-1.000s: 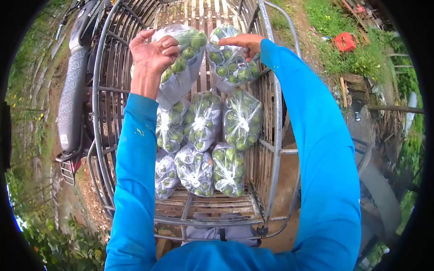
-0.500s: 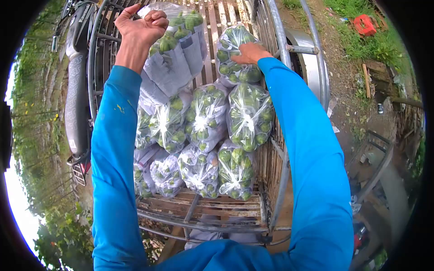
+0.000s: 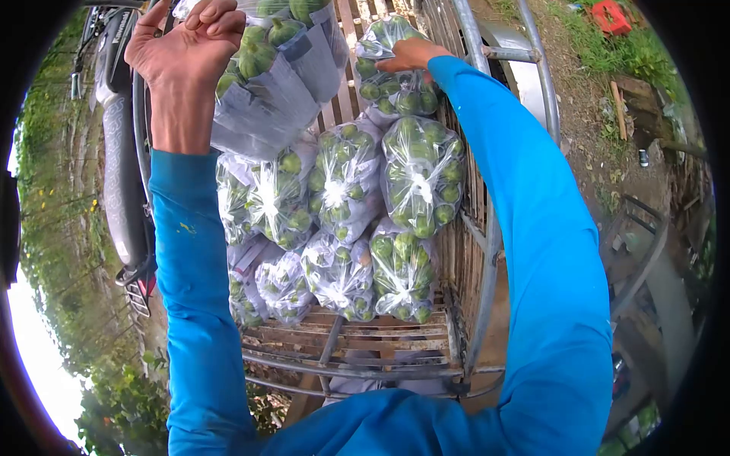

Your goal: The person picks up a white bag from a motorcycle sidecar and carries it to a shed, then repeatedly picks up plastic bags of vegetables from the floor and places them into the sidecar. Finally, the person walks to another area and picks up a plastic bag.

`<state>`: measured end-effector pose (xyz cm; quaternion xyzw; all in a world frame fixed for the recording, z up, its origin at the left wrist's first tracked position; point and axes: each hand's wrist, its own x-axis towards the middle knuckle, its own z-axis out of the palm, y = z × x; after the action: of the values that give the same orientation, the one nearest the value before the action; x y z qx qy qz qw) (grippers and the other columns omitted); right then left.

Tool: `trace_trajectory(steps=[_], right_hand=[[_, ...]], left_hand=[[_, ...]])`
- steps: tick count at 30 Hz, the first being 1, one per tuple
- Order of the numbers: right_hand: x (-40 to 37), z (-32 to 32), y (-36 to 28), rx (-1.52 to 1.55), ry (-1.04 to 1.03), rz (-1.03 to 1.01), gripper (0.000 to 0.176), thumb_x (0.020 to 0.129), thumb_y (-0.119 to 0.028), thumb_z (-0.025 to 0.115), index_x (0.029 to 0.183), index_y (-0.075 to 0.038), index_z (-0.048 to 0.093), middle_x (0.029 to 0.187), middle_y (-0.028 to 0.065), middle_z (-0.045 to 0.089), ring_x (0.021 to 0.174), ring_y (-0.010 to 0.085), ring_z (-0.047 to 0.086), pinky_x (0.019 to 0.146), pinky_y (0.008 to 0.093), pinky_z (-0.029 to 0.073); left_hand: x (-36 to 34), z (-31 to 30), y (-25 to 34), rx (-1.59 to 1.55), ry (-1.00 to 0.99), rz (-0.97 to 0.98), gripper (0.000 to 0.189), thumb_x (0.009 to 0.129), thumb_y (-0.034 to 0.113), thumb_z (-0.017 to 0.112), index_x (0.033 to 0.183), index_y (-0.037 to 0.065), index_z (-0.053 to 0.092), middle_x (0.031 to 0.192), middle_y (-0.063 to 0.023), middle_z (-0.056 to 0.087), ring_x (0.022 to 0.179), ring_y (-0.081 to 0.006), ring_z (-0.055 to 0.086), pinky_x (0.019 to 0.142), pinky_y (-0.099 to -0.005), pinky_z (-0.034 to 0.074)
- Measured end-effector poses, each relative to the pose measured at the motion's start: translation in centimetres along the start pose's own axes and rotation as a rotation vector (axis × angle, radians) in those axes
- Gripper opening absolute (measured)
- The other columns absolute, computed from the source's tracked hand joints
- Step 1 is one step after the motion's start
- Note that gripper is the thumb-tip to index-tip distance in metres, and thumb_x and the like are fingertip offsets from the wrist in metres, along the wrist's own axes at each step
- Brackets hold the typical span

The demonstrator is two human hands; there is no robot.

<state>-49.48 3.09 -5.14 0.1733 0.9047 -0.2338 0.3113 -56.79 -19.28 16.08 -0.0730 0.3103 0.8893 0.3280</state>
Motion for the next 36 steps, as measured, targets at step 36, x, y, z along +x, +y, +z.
trace_trajectory(steps=[36], right_hand=[[2.5,2.4,0.9,-0.43,0.252,-0.25,0.036,0.066,-0.034,0.069,0.091,-0.008,0.071,0.088,0.0125,0.068,0.08,0.034,0.065,0.064,0.055,0.049]], left_hand=[[9.1,-17.4,-13.3,-0.474,0.202,-0.212,0.029,0.069,0.031,0.045,0.072,0.006,0.031,0.061,-0.0057,0.033,0.057,-0.019,0.037,0.053,-0.0322,0.029]])
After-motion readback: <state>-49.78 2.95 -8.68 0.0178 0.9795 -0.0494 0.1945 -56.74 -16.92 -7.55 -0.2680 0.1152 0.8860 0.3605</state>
